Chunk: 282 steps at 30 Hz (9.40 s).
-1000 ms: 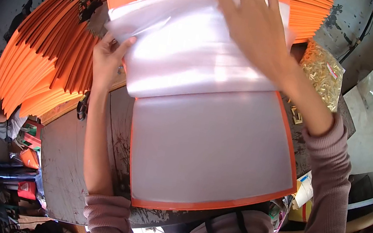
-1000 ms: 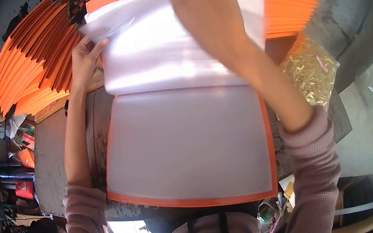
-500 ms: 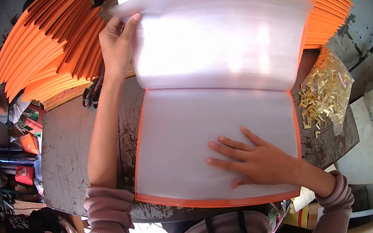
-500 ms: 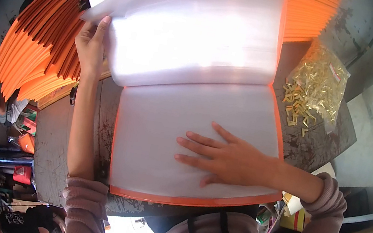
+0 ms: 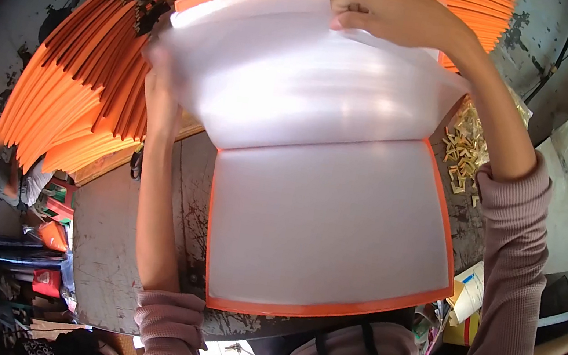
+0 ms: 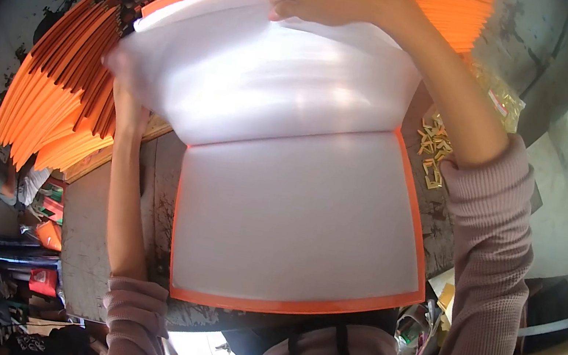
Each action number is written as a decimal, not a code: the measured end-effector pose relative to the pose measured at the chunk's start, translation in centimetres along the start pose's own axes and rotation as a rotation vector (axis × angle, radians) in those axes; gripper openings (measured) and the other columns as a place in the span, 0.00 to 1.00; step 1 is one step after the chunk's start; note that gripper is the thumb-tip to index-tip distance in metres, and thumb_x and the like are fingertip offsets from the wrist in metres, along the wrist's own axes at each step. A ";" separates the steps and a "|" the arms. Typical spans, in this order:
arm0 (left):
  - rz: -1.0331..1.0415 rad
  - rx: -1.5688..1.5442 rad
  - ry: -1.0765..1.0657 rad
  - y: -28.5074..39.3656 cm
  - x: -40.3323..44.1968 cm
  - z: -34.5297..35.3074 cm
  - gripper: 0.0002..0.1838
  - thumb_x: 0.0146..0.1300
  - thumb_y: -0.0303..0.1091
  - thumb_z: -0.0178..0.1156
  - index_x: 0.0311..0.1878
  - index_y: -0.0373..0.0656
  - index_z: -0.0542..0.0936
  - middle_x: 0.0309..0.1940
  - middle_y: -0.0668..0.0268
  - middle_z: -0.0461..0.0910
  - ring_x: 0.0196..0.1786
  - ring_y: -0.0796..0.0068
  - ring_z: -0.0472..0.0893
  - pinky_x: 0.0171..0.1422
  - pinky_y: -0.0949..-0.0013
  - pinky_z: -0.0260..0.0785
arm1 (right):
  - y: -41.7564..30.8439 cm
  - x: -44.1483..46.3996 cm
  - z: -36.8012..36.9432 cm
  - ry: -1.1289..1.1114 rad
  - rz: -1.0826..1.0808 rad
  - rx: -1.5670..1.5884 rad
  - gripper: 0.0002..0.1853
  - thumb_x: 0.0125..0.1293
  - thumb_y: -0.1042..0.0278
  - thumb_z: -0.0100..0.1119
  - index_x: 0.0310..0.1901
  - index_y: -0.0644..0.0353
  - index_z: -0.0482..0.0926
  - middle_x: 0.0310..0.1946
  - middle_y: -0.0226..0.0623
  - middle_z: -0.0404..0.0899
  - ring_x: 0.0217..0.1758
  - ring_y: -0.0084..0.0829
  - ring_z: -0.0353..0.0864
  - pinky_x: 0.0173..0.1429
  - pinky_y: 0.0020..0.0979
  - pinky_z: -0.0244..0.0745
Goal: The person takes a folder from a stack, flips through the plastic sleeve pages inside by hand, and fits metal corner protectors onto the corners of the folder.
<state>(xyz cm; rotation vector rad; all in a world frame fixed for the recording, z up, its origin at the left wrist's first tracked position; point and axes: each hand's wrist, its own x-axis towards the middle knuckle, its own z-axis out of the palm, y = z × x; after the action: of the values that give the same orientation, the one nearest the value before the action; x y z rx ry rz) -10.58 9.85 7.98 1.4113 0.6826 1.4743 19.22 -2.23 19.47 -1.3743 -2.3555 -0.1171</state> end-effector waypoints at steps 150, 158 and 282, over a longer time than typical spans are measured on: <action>0.325 1.145 -0.839 -2.4 -12.1 8.7 0.30 0.57 0.32 0.52 0.66 0.48 0.64 0.51 0.58 0.65 0.54 0.57 0.66 0.60 0.56 0.57 | 1.9 -3.3 1.8 0.837 0.274 -0.256 0.05 0.61 0.73 0.51 0.32 0.67 0.72 0.28 0.47 0.77 0.33 0.45 0.78 0.37 0.42 0.72; 0.309 1.129 -0.833 -2.7 -12.4 8.3 0.29 0.61 0.32 0.51 0.67 0.54 0.64 0.50 0.59 0.65 0.55 0.60 0.65 0.61 0.56 0.56 | -6.7 -11.7 2.8 -0.154 -0.281 0.293 0.26 0.55 0.61 0.64 0.55 0.58 0.71 0.59 0.40 0.67 0.60 0.39 0.69 0.58 0.41 0.68; 0.279 0.838 -1.223 4.9 -16.8 10.7 0.14 0.57 0.38 0.63 0.32 0.39 0.72 0.27 0.56 0.75 0.38 0.52 0.76 0.43 0.57 0.67 | -6.1 -23.7 10.3 0.488 0.626 0.488 0.08 0.63 0.70 0.56 0.29 0.65 0.79 0.27 0.33 0.72 0.27 0.28 0.71 0.36 0.26 0.67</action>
<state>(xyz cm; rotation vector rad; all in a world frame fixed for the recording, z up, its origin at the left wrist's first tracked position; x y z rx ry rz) -3.47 -9.41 6.92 2.7079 0.2680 0.2035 21.12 -21.88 1.74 -1.5345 -1.3673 0.2578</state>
